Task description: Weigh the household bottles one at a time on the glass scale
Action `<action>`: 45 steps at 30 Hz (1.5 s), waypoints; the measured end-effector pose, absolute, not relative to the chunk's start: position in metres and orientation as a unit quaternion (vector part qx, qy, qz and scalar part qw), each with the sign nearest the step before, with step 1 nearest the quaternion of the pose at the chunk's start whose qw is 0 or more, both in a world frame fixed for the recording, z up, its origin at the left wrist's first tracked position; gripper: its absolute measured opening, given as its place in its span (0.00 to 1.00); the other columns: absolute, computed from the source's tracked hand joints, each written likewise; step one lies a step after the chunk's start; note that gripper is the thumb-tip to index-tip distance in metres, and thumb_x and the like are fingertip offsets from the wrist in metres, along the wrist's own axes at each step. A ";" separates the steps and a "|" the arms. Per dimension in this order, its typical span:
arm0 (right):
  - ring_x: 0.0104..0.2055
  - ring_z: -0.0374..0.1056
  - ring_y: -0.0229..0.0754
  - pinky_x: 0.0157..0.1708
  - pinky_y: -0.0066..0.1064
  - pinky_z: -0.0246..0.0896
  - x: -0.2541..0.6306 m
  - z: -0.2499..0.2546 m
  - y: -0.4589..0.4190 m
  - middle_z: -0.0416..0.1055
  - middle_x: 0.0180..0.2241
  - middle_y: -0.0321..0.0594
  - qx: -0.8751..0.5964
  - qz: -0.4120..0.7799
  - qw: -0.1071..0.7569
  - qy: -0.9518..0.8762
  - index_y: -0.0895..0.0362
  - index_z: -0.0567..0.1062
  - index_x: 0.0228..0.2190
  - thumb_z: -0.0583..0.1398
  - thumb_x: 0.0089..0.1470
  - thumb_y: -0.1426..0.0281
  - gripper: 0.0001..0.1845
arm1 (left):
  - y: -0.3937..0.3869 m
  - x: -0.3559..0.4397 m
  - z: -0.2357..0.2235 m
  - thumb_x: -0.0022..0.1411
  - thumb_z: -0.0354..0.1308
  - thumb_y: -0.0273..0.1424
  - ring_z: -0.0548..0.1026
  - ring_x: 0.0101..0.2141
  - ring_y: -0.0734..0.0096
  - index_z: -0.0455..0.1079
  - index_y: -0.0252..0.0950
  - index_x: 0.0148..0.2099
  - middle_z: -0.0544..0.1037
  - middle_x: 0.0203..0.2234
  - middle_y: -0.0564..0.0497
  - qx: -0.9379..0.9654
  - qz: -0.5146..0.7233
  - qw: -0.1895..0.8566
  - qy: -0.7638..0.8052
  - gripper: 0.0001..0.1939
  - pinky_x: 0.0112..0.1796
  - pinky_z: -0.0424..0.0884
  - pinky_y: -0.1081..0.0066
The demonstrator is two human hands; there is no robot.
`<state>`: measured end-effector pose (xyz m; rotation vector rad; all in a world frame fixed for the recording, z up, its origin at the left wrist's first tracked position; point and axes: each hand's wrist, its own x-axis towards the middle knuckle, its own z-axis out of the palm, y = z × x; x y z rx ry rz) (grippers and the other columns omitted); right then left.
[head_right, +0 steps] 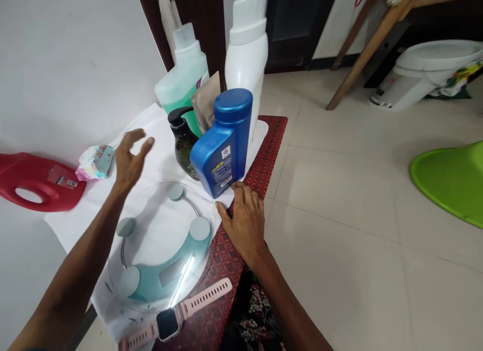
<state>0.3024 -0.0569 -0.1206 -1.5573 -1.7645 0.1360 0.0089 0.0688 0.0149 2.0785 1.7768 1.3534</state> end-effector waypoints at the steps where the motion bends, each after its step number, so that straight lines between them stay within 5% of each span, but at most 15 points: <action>1: 0.57 0.71 0.63 0.58 0.56 0.67 0.302 -0.121 -0.057 0.75 0.58 0.58 -0.611 0.052 0.383 -0.690 0.57 0.72 0.60 0.54 0.72 0.51 0.27 | 0.063 0.033 0.015 0.67 0.67 0.53 0.78 0.57 0.52 0.75 0.36 0.57 0.81 0.56 0.40 0.711 0.435 0.076 0.547 0.29 0.63 0.70 0.52; 9: 0.60 0.69 0.64 0.61 0.54 0.63 0.297 -0.116 -0.057 0.74 0.60 0.61 -0.622 0.071 0.371 -0.686 0.61 0.72 0.60 0.56 0.70 0.57 0.26 | 0.045 0.096 0.006 0.56 0.73 0.41 0.76 0.33 0.66 0.70 0.37 0.43 0.81 0.40 0.47 0.703 0.345 0.177 0.595 0.21 0.36 0.72 0.66; 18: 0.61 0.67 0.64 0.61 0.56 0.62 0.295 -0.112 -0.056 0.73 0.61 0.61 -0.614 0.077 0.369 -0.693 0.62 0.73 0.59 0.56 0.71 0.59 0.24 | 0.042 0.105 -0.007 0.50 0.74 0.38 0.74 0.33 0.65 0.66 0.40 0.39 0.76 0.31 0.53 0.687 0.409 0.137 0.585 0.21 0.38 0.72 0.65; 25: 0.61 0.66 0.64 0.61 0.56 0.62 0.295 -0.110 -0.056 0.72 0.61 0.61 -0.615 0.072 0.359 -0.698 0.60 0.73 0.60 0.55 0.71 0.60 0.24 | 0.009 0.067 0.026 0.47 0.77 0.50 0.80 0.42 0.58 0.71 0.36 0.48 0.82 0.42 0.45 0.622 0.529 0.119 0.566 0.33 0.45 0.77 0.61; 31: 0.60 0.67 0.66 0.61 0.56 0.62 0.294 -0.107 -0.056 0.73 0.59 0.63 -0.621 0.086 0.348 -0.697 0.65 0.72 0.60 0.58 0.69 0.60 0.27 | -0.081 0.024 0.063 0.45 0.79 0.51 0.80 0.37 0.59 0.75 0.37 0.45 0.83 0.39 0.47 0.630 0.456 0.062 0.626 0.32 0.37 0.77 0.63; 39: 0.59 0.67 0.65 0.59 0.56 0.62 0.294 -0.114 -0.055 0.73 0.58 0.63 -0.614 0.065 0.359 -0.700 0.64 0.72 0.60 0.56 0.69 0.59 0.27 | -0.141 0.011 0.022 0.45 0.79 0.51 0.78 0.36 0.61 0.74 0.37 0.43 0.82 0.37 0.47 0.602 0.427 0.093 0.668 0.32 0.34 0.74 0.65; 45: 0.57 0.68 0.66 0.57 0.57 0.64 0.295 -0.116 -0.055 0.74 0.57 0.62 -0.610 0.060 0.360 -0.703 0.62 0.72 0.59 0.55 0.69 0.58 0.26 | -0.150 0.013 0.017 0.48 0.78 0.53 0.81 0.40 0.58 0.74 0.39 0.51 0.83 0.43 0.45 0.588 0.439 0.138 0.665 0.35 0.37 0.77 0.63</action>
